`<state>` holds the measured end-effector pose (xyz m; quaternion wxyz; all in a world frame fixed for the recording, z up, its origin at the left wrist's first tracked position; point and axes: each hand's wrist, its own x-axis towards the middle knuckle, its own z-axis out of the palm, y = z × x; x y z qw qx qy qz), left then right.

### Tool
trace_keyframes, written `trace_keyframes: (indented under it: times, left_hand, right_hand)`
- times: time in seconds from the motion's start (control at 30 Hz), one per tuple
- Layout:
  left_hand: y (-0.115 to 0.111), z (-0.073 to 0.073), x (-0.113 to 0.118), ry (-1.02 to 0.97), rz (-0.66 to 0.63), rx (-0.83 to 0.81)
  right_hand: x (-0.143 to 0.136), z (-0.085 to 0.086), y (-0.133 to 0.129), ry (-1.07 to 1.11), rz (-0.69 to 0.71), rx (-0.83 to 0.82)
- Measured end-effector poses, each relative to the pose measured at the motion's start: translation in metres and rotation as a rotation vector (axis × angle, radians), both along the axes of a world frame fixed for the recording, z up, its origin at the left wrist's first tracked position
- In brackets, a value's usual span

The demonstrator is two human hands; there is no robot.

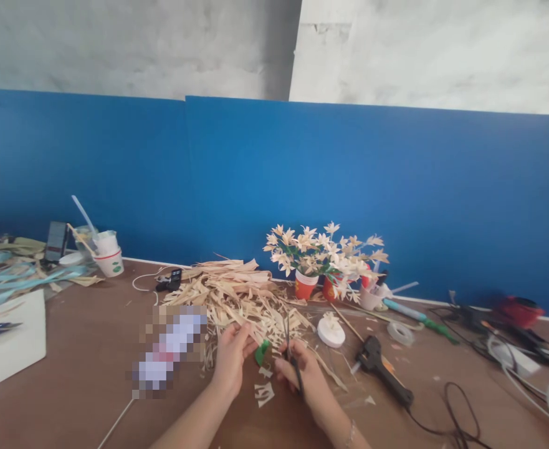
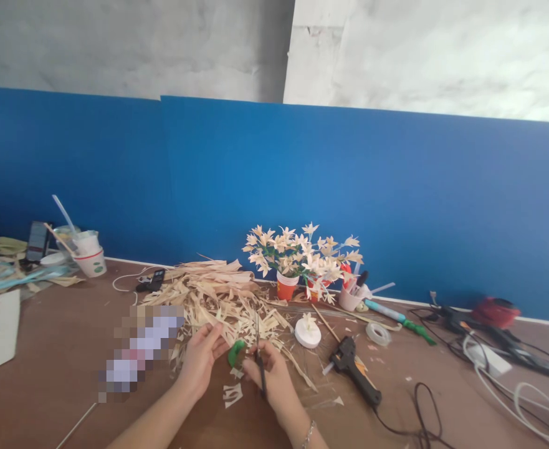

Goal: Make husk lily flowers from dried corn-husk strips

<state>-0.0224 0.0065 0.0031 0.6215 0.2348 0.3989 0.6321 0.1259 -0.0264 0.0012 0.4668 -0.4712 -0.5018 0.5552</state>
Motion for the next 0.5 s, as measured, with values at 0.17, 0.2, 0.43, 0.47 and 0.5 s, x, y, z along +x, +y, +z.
trace_keyframes:
  times: [0.17,0.2,0.43,0.47,0.5]
  left_hand:
    - [-0.015,-0.003,0.017,0.113,-0.19,0.047]
    - [-0.016,-0.004,0.019,0.121,-0.215,0.052]
    - [-0.011,0.003,0.005,0.149,-0.226,0.002]
    - [-0.011,0.005,0.001,0.146,-0.36,-0.005]
    - [-0.013,0.007,-0.001,0.141,-0.563,-0.024]
  right_hand:
    - [-0.01,-0.001,-0.001,0.109,-0.153,0.001]
    - [-0.01,-0.001,-0.001,0.11,-0.151,-0.011]
    - [0.005,-0.005,0.008,0.076,-0.157,-0.028]
    - [0.008,-0.007,0.011,0.077,-0.181,-0.02]
    - [0.009,-0.009,0.013,0.081,-0.205,-0.008]
